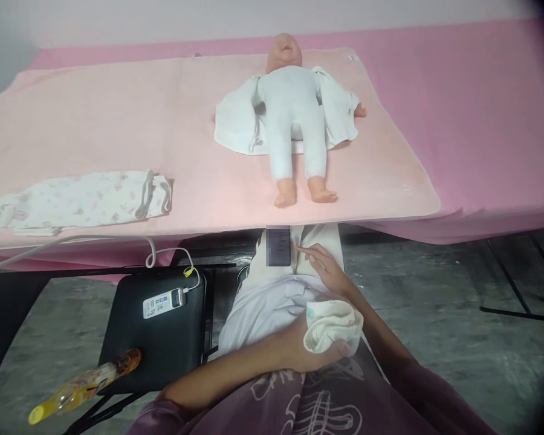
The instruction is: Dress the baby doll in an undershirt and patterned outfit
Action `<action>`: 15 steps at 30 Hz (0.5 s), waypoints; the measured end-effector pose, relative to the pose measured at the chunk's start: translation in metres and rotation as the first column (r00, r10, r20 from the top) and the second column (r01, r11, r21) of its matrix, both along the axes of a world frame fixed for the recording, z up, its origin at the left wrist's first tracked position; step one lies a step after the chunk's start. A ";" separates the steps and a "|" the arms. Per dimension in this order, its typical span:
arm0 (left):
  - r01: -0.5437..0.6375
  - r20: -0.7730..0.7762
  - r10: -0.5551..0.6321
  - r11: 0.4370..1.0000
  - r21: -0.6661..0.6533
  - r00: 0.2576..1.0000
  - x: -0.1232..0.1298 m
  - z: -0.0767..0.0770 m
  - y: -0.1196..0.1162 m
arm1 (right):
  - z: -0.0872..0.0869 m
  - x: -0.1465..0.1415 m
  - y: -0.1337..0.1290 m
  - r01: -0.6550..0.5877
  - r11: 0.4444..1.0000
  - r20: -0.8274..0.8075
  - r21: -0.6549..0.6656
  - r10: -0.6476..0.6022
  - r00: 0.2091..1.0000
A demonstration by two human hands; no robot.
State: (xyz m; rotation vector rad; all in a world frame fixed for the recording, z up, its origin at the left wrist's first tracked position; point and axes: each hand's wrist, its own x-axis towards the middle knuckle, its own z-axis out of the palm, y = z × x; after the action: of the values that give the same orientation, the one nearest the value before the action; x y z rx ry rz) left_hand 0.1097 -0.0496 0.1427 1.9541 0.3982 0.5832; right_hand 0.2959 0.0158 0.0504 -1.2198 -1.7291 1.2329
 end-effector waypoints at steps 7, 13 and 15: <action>-0.133 0.093 0.169 0.943 -0.307 0.981 -0.010 0.015 0.003 | 0.061 0.037 -0.036 0.085 0.990 -0.258 0.115 -0.053 0.965; -0.280 0.103 0.324 0.911 -0.303 0.941 0.006 0.005 0.001 | 0.101 0.052 -0.069 0.133 0.931 -0.119 0.339 -0.098 0.988; -0.390 0.116 0.453 0.852 -0.350 0.884 0.016 -0.004 0.001 | 0.110 0.051 -0.077 0.141 0.877 -0.041 0.459 -0.138 0.990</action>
State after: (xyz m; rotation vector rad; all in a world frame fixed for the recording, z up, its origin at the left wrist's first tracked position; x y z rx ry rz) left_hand 0.1262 -0.0489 0.1383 1.4848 0.7625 0.9253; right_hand 0.3467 -0.0611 0.1605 -1.0249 -1.7611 0.6808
